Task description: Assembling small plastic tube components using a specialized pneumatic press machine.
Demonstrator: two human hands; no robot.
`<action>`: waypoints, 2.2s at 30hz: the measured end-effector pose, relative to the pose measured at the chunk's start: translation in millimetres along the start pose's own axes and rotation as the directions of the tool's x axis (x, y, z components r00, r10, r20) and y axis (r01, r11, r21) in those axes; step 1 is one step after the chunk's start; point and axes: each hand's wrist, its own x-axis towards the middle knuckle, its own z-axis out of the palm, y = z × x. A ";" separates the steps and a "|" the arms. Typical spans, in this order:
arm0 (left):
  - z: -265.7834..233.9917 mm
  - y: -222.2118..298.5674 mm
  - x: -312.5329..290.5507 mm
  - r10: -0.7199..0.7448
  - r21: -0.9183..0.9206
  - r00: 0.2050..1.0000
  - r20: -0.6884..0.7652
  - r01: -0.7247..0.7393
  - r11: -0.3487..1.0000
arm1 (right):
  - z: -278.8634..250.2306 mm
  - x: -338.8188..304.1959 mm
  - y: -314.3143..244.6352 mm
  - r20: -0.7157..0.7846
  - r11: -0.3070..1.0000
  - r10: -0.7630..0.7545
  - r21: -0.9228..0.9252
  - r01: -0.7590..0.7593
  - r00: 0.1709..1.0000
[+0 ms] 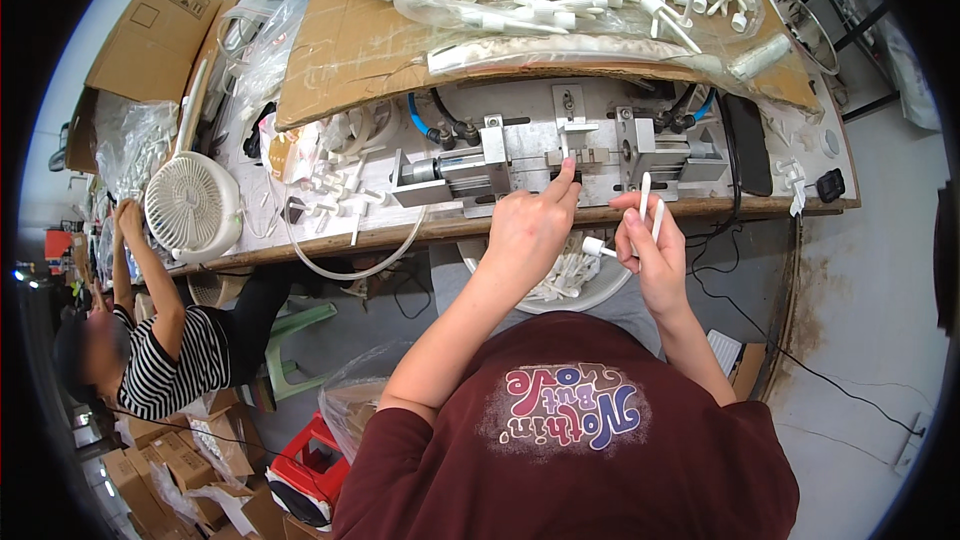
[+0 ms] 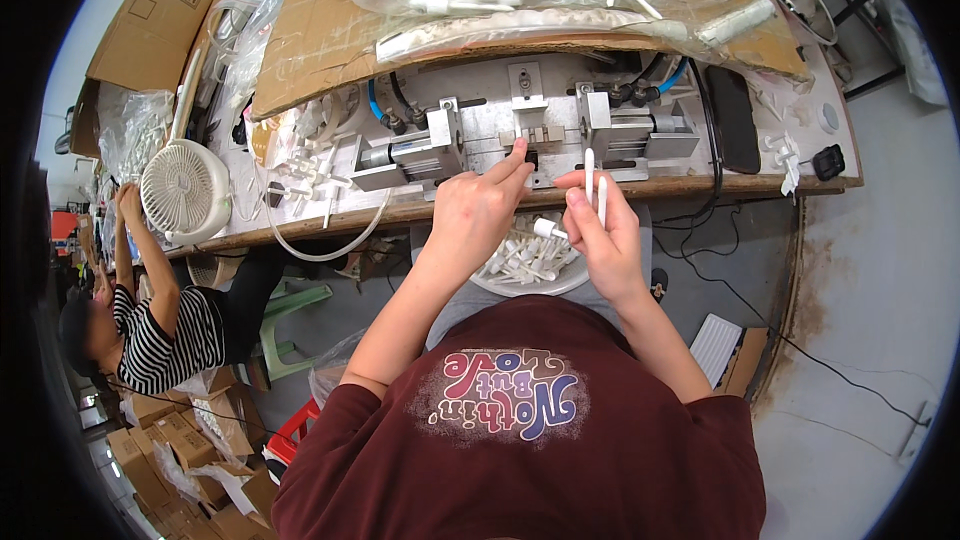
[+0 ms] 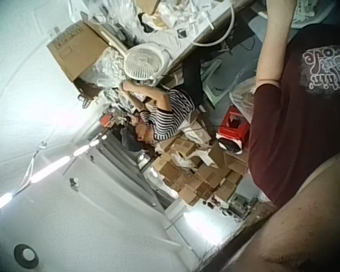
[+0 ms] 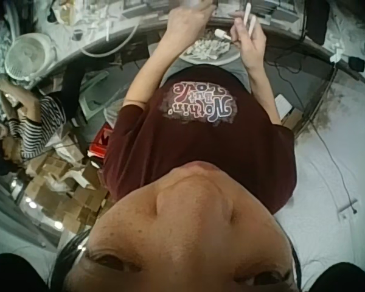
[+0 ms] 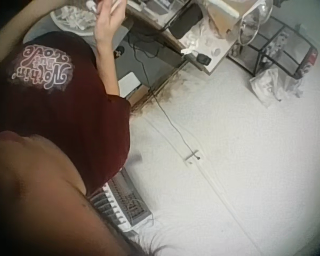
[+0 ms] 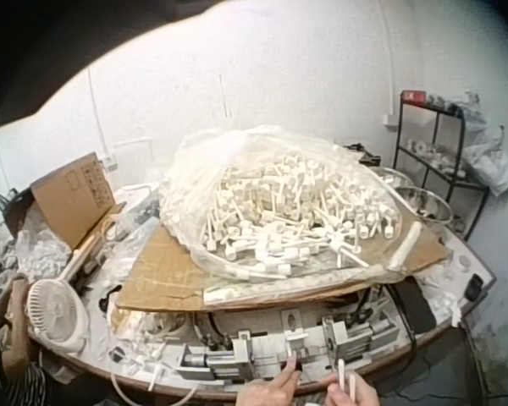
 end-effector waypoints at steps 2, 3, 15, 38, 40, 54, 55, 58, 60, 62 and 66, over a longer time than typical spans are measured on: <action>2.3 -1.1 -0.7 -0.002 -0.018 1.000 -0.020 0.001 1.000 | 0.6 -0.4 0.1 0.010 1.000 -0.003 0.001 0.003 1.000; 3.3 -1.4 -0.8 -0.003 -0.027 1.000 -0.030 0.002 1.000 | 0.4 -0.7 0.2 0.015 1.000 -0.004 0.002 0.004 1.000; -9.0 1.6 -3.6 -0.062 -0.143 0.997 -0.051 0.054 0.988 | -4.1 -4.5 -4.9 0.000 0.993 0.011 0.114 -0.011 1.000; -47.1 22.9 -25.2 -0.278 -0.784 0.961 0.002 0.174 0.596 | -28.7 2.4 -15.1 -0.123 0.984 0.008 0.180 0.014 0.992; -29.5 18.6 -23.0 -0.251 -0.626 0.957 -0.149 0.105 0.773 | -28.7 -0.2 -8.9 -0.073 0.988 0.023 0.154 -0.011 0.997; 13.0 6.9 -1.1 -0.054 -0.023 0.982 -0.179 0.050 0.998 | -20.2 -7.3 -4.4 -0.017 0.993 0.113 -0.011 -0.114 0.993; 12.3 7.5 -0.8 -0.060 -0.024 0.984 -0.169 0.057 0.998 | -19.3 -7.2 -6.0 -0.016 0.993 0.114 -0.021 -0.114 0.993; 9.0 8.6 1.6 -0.079 -0.041 0.984 -0.158 0.073 0.997 | -16.1 -7.1 -7.5 -0.045 0.989 0.139 0.050 -0.137 0.989; 8.7 6.6 0.5 -0.069 -0.045 0.985 -0.156 0.062 0.997 | -12.8 -8.8 -8.7 -0.094 0.987 0.156 0.056 -0.151 0.983; 6.0 4.9 -0.9 -0.060 -0.059 0.985 -0.161 0.051 0.997 | -13.1 -9.6 -6.9 -0.139 0.993 0.119 0.010 -0.118 0.983; -6.9 11.8 -4.8 -0.046 -0.387 0.992 -0.120 -0.004 0.922 | -20.0 -6.7 8.6 -0.186 0.992 0.021 -0.117 -0.044 0.982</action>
